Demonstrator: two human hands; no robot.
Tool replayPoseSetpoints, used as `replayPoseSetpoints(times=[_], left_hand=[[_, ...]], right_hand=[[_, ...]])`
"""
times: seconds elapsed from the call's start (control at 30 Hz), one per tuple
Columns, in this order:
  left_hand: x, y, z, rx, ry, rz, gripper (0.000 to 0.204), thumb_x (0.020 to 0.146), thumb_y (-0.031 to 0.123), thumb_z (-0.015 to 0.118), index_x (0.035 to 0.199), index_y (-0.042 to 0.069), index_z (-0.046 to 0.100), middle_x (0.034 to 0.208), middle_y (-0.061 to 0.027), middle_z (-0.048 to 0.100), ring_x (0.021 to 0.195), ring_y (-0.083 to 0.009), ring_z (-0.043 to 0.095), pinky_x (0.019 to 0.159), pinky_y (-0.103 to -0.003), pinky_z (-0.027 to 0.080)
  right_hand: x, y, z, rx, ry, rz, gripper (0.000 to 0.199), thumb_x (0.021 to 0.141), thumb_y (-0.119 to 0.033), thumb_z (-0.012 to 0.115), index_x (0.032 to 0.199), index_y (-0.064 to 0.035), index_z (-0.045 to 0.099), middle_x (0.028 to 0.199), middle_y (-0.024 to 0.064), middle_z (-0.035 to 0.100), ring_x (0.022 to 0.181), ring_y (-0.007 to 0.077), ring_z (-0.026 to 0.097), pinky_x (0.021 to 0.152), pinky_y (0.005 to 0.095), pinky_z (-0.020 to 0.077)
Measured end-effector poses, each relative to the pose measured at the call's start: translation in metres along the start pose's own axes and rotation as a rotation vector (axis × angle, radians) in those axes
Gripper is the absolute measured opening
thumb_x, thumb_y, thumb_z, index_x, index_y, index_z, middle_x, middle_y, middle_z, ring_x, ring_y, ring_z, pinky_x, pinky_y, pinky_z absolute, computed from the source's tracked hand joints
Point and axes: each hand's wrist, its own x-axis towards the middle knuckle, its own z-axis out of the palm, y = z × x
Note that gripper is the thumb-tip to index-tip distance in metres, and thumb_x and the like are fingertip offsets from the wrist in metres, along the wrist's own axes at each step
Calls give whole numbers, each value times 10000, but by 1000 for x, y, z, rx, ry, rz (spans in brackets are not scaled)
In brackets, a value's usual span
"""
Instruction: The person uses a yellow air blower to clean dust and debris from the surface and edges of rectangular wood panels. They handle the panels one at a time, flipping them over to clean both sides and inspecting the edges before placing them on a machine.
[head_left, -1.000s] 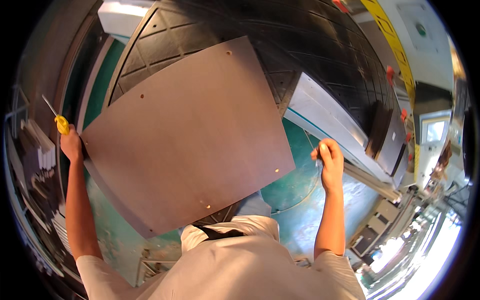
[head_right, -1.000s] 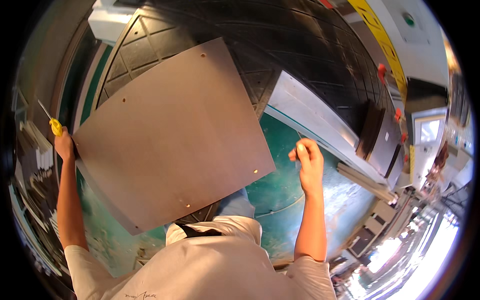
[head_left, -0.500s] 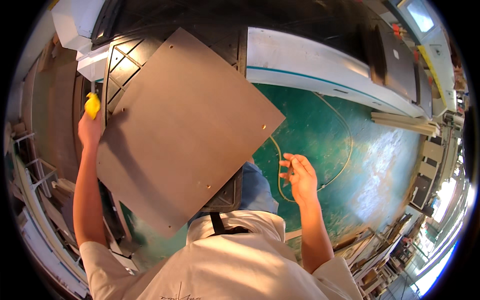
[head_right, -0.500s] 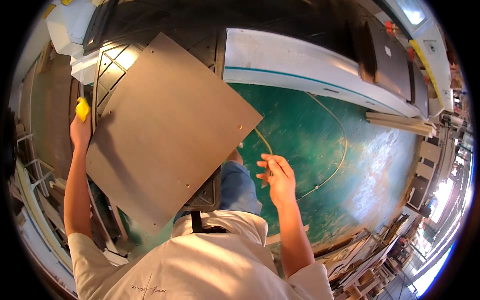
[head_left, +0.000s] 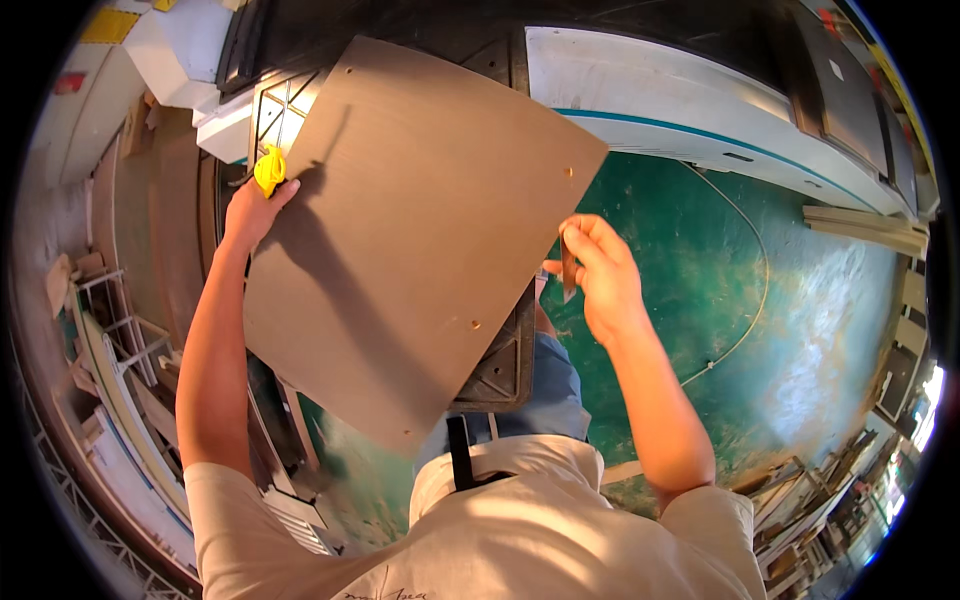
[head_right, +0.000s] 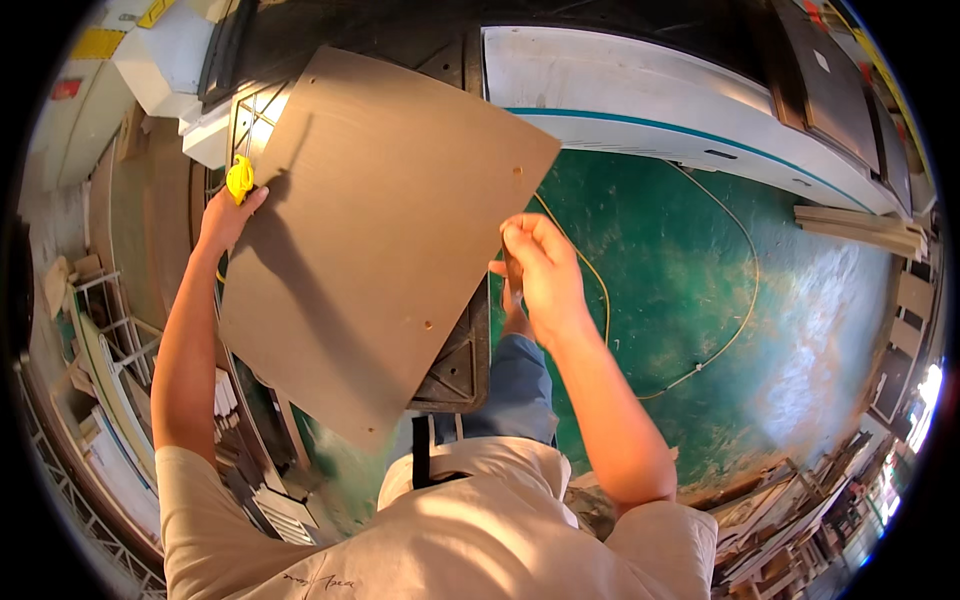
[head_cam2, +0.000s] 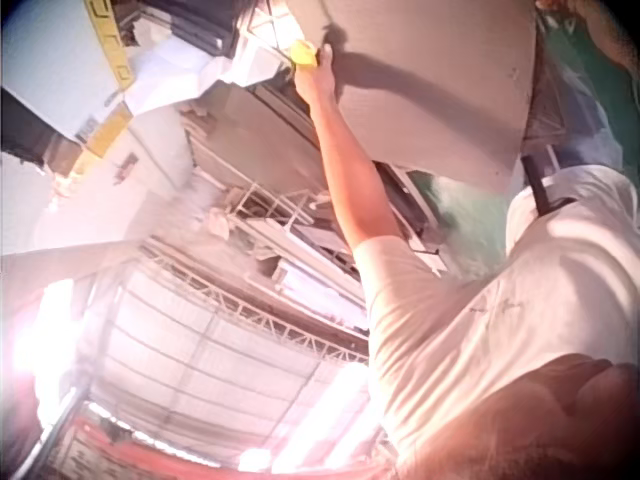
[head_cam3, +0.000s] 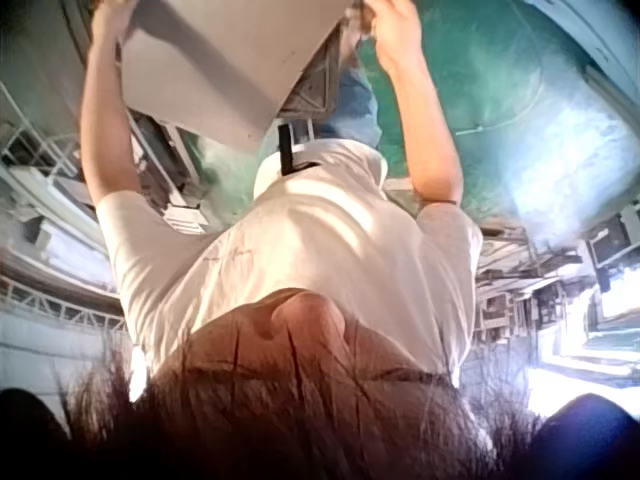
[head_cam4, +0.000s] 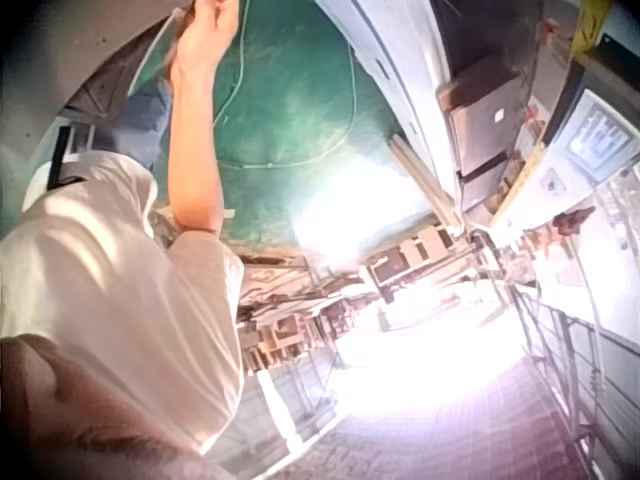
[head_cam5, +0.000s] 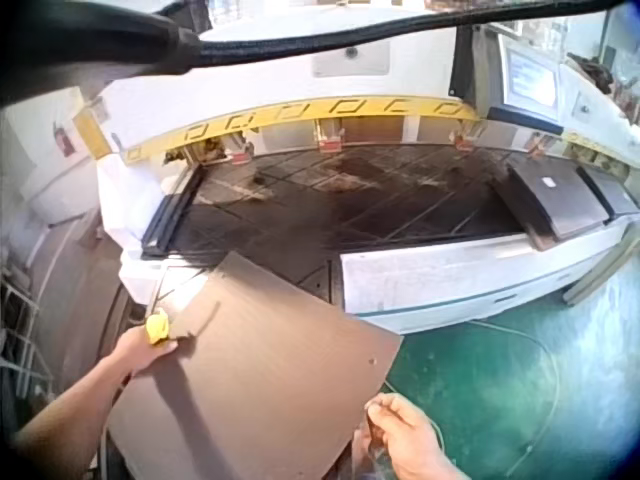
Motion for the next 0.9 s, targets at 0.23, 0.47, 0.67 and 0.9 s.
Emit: replayPoseSetpoints(times=[0.23, 0.47, 0.67, 0.9], left_hand=[[-40, 13, 4, -56, -52, 131, 524, 939, 528, 689, 1089, 26, 663, 933, -203, 738, 909, -408, 708, 797, -468, 528], [-14, 29, 2, -14, 241, -36, 492, 954, 474, 669, 1135, 19, 713, 1008, -247, 744, 952, -463, 701, 803, -532, 554], [86, 124, 24, 122, 633, 417, 296, 814, 231, 832, 947, 19, 673, 1011, -146, 673, 1030, -355, 619, 866, -469, 532], [114, 141, 54, 70, 666, 565, 235, 804, 93, 775, 1004, 13, 682, 1008, -145, 672, 1002, -371, 598, 920, -450, 489]], right_hand=[[24, -13, -27, -62, 33, -53, 226, 1066, -230, 574, 1157, -35, 643, 1075, 42, 685, 946, 142, 652, 847, 352, 559], [-4, 32, -56, -31, 202, -105, 159, 1039, -153, 613, 1089, -12, 667, 1109, 89, 724, 950, 162, 685, 761, 342, 602], [5, 45, -28, -165, 345, -146, 168, 1001, -163, 673, 1038, -9, 729, 788, -7, 646, 709, 84, 580, 662, 277, 503], [12, 40, -17, -211, 432, -89, 195, 987, -125, 706, 1090, 32, 756, 810, -10, 653, 713, 72, 550, 677, 250, 480]])
